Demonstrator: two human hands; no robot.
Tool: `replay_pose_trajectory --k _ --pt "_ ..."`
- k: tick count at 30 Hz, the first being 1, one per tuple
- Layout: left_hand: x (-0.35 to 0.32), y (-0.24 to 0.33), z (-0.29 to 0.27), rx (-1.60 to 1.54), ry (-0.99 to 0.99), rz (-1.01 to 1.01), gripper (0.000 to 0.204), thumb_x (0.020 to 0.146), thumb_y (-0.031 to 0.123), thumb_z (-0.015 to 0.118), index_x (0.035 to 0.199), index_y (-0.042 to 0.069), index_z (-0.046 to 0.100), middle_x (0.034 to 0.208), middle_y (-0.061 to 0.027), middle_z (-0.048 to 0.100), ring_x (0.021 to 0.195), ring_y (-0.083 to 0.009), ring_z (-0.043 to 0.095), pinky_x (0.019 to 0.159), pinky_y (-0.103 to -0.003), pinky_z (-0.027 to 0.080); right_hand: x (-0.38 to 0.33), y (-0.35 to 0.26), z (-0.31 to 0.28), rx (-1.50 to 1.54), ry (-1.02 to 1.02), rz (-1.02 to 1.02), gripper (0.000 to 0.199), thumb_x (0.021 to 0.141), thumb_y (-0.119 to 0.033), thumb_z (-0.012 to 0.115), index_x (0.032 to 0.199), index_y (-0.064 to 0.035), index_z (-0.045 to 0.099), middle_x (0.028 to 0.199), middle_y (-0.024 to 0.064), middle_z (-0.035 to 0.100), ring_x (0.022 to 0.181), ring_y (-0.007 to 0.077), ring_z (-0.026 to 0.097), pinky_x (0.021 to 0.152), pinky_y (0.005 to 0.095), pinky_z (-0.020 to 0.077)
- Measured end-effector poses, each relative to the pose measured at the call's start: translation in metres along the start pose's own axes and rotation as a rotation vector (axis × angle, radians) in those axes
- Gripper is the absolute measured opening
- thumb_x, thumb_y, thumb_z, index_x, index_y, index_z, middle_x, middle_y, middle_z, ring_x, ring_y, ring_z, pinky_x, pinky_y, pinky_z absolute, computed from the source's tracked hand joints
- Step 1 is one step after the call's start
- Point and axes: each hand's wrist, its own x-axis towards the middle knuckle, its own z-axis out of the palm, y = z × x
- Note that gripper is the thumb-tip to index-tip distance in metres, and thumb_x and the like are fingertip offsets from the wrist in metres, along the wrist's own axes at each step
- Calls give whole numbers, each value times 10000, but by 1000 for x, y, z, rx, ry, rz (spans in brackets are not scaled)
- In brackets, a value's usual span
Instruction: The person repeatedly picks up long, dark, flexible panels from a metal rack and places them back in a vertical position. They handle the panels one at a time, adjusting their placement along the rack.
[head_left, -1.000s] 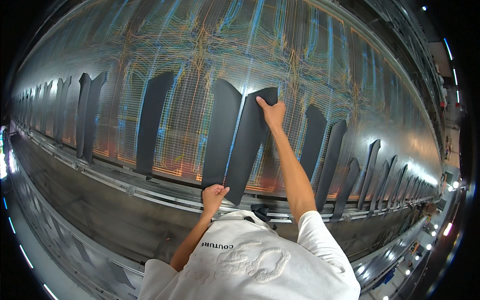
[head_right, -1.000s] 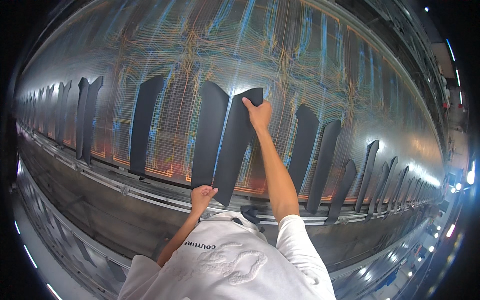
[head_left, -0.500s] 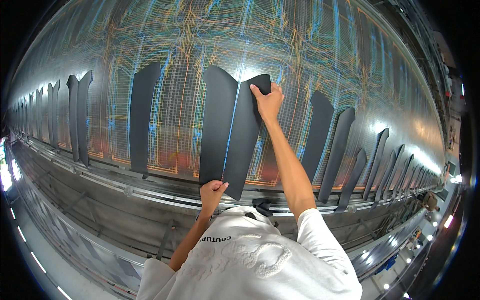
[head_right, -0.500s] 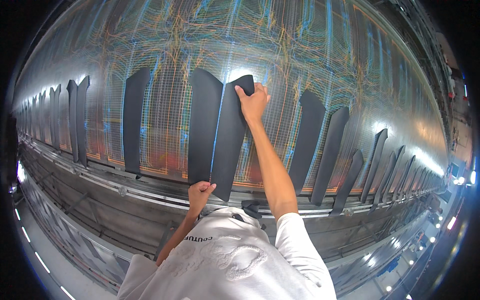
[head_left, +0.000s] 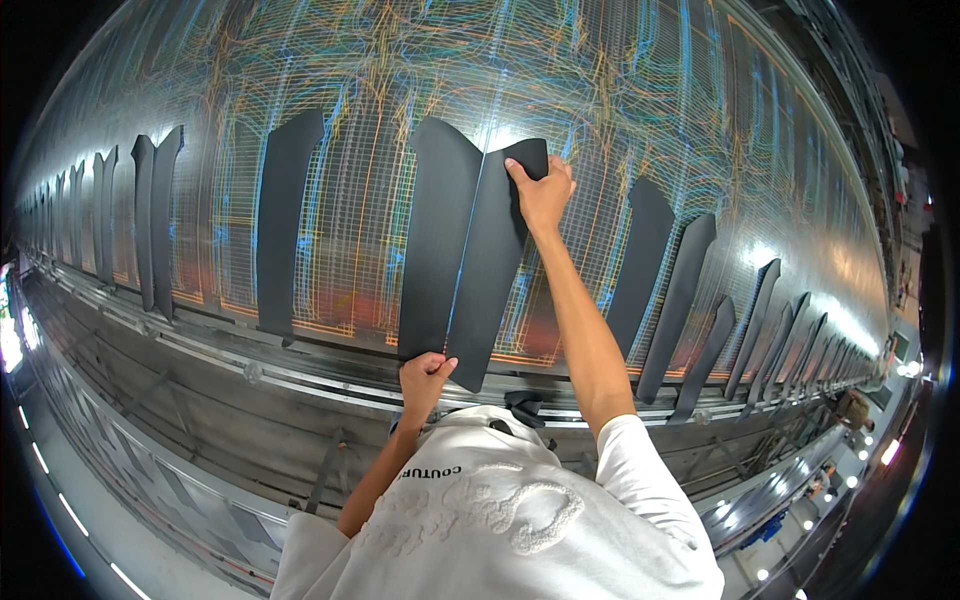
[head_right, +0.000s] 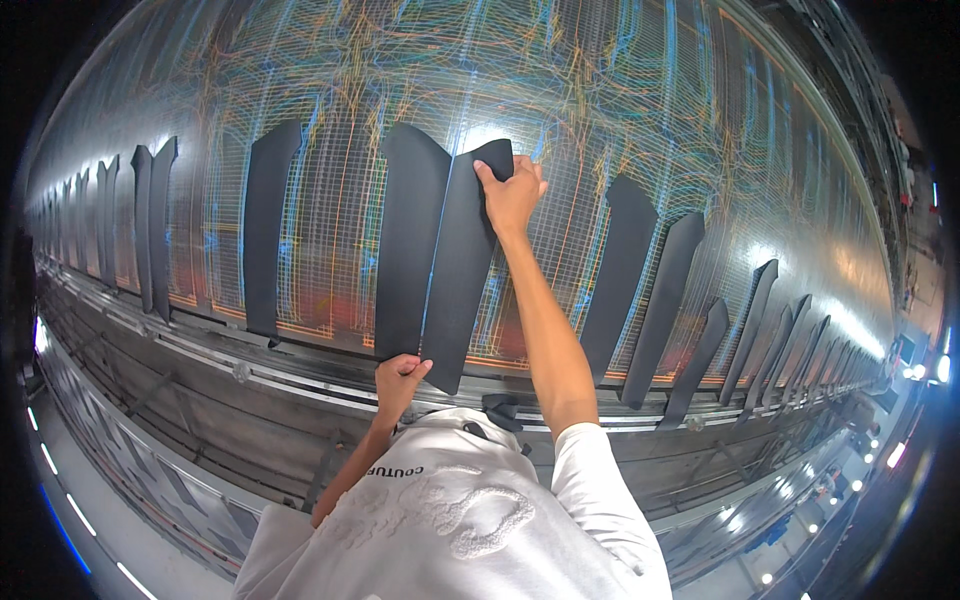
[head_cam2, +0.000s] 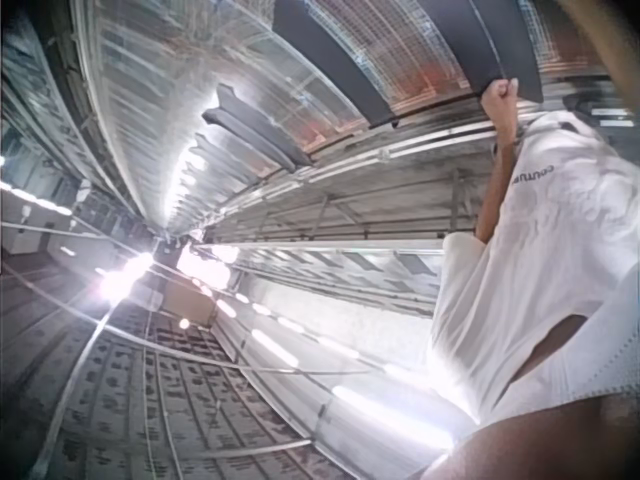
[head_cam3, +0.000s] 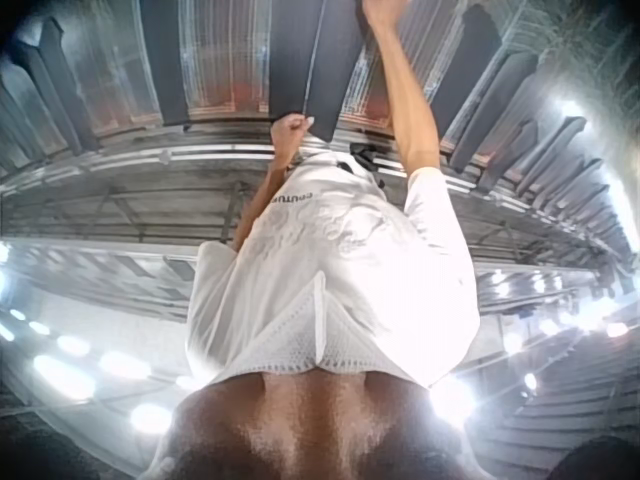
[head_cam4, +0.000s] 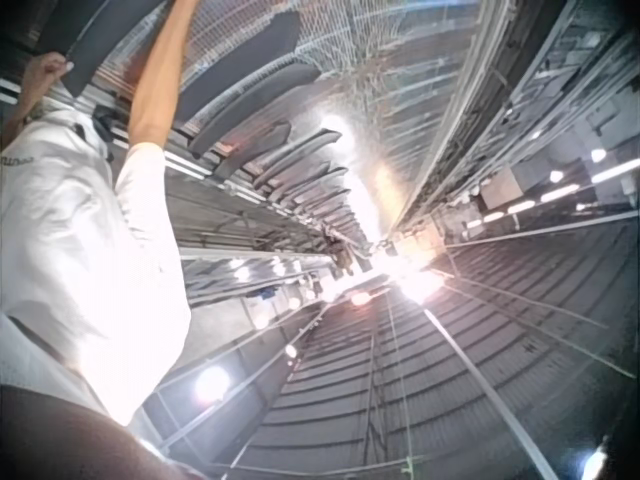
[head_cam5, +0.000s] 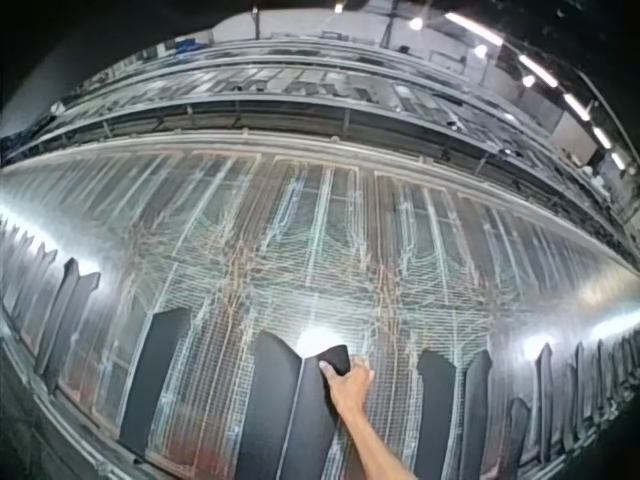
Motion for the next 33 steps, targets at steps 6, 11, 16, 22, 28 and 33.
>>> replay_pose_trajectory --k 6,11,16,22,28,33 --pt "0 2 0 -26 28 26 273 809 186 841 886 -50 727 740 -128 740 659 -135 698 628 -259 518 1 0 2 -12 -14 -8 405 750 -324 860 879 -6 645 867 101 640 961 261 527 915 417 327" --pt "0 3 0 -38 20 17 260 801 174 844 877 -47 729 742 -126 741 659 -129 695 620 -255 512 1 1 1 -31 -10 -19 413 744 -328 862 880 -8 641 863 98 638 957 261 527 918 418 330" --pt "1 0 0 -29 -3 9 250 804 178 841 868 -38 733 735 -114 741 644 -108 678 605 -248 500 -1 -1 0 -57 -13 18 433 730 -340 867 890 -10 637 876 104 648 966 275 545 942 428 336" --pt "-1 7 -3 -32 8 31 265 823 224 823 858 -25 740 674 -95 713 565 -101 619 543 -270 460 0 3 4 -58 31 -38 446 722 -357 868 896 -9 650 868 111 662 972 296 564 943 438 343" --pt "3 9 -3 -85 6 7 239 863 207 786 844 -28 743 655 -92 703 540 -91 599 523 -262 435 1 6 6 -40 18 -63 440 724 -366 868 873 -13 652 842 95 654 962 280 558 960 430 337" --pt "5 6 -1 -101 15 17 216 872 179 776 836 -31 740 657 -90 706 540 -86 599 520 -253 431 1 9 7 -34 10 -74 428 729 -379 863 850 -25 655 837 81 645 948 267 554 967 433 339"
